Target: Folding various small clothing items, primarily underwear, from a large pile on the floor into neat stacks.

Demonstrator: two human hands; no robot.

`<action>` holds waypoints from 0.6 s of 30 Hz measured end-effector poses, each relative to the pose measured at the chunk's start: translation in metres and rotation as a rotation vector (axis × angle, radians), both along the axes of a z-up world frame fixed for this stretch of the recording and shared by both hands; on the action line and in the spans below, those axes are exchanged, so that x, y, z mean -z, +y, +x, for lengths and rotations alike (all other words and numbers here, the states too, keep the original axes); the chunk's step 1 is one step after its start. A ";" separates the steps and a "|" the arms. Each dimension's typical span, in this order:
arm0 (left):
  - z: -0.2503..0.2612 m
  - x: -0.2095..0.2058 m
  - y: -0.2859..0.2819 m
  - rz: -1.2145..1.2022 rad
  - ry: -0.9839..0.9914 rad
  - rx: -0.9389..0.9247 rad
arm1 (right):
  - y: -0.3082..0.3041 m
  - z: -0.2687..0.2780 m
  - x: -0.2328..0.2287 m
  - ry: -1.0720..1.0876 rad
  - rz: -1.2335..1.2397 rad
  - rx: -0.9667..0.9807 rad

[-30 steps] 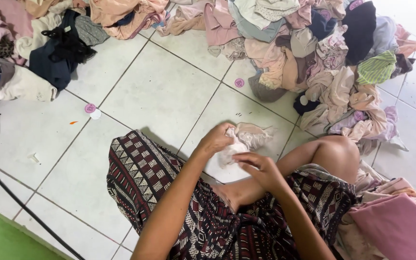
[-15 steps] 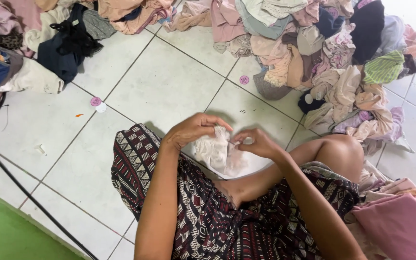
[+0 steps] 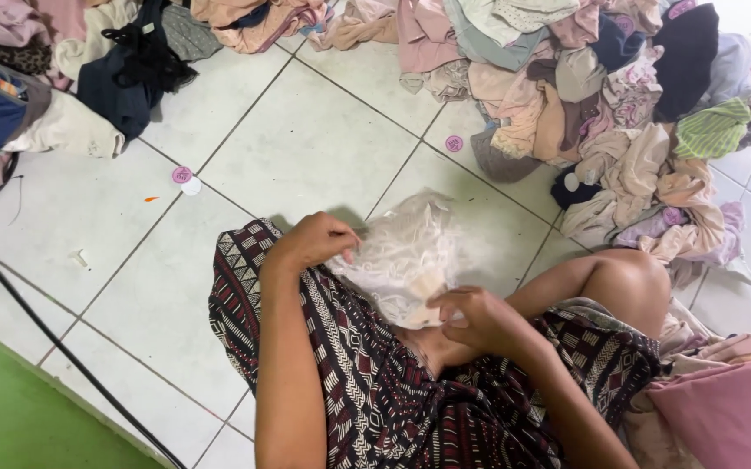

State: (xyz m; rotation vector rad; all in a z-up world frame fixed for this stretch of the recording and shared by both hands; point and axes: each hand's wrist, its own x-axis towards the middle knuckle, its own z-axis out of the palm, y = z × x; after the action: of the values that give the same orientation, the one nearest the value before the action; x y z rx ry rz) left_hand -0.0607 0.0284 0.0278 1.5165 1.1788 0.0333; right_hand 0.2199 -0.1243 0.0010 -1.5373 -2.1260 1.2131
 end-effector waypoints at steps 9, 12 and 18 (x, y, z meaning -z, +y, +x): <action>0.049 0.079 0.010 0.300 0.383 0.080 | 0.052 0.024 0.068 -0.075 0.252 0.422; 0.066 0.078 0.009 0.465 0.523 0.143 | 0.086 0.015 0.066 -0.276 0.383 0.286; 0.072 0.079 0.006 0.378 0.748 0.128 | 0.127 0.022 0.136 -0.673 0.370 0.146</action>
State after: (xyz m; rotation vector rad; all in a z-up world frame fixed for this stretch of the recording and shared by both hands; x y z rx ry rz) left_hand 0.0111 0.0342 -0.0516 2.0198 1.7225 -0.4572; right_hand 0.2416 0.0026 -0.1348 -2.0520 -2.3648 0.2249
